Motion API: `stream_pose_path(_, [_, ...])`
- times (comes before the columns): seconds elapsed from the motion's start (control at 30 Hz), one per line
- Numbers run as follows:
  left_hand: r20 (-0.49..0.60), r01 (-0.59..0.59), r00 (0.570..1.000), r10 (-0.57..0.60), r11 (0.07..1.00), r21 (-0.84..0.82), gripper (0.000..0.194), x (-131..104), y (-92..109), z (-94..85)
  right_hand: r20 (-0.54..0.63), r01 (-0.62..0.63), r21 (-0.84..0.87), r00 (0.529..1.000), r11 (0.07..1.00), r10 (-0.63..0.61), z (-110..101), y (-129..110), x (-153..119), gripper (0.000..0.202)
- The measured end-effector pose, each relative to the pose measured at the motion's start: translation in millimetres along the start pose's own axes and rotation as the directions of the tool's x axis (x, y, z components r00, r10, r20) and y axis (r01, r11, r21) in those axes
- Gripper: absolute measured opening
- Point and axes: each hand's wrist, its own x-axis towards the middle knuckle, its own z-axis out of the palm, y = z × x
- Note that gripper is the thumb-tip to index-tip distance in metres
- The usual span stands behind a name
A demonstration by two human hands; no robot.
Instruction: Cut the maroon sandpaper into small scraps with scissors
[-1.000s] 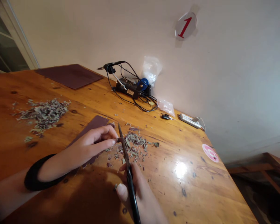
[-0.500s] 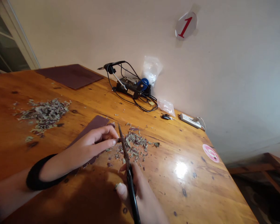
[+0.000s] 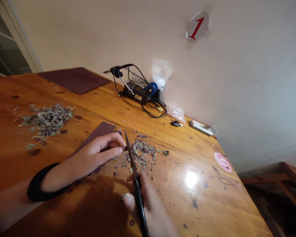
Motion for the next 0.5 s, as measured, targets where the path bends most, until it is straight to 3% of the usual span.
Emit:
stream_pose_path(0.37, [0.035, 0.002, 0.999, -0.002, 1.000, 0.008, 0.012, -0.3, -2.1, -1.8, -0.040, -0.021, 0.004, 0.999, 1.000, 0.021, 6.6, 5.5, 3.7, 0.057])
stream_pose_path(0.5, [-0.006, -0.002, 1.000, 0.002, 1.000, 0.004, 0.013, -0.5, 1.4, -2.1, -0.053, -0.015, 0.026, 0.998, 1.000, 0.017, 4.8, 5.8, 2.7, 0.066])
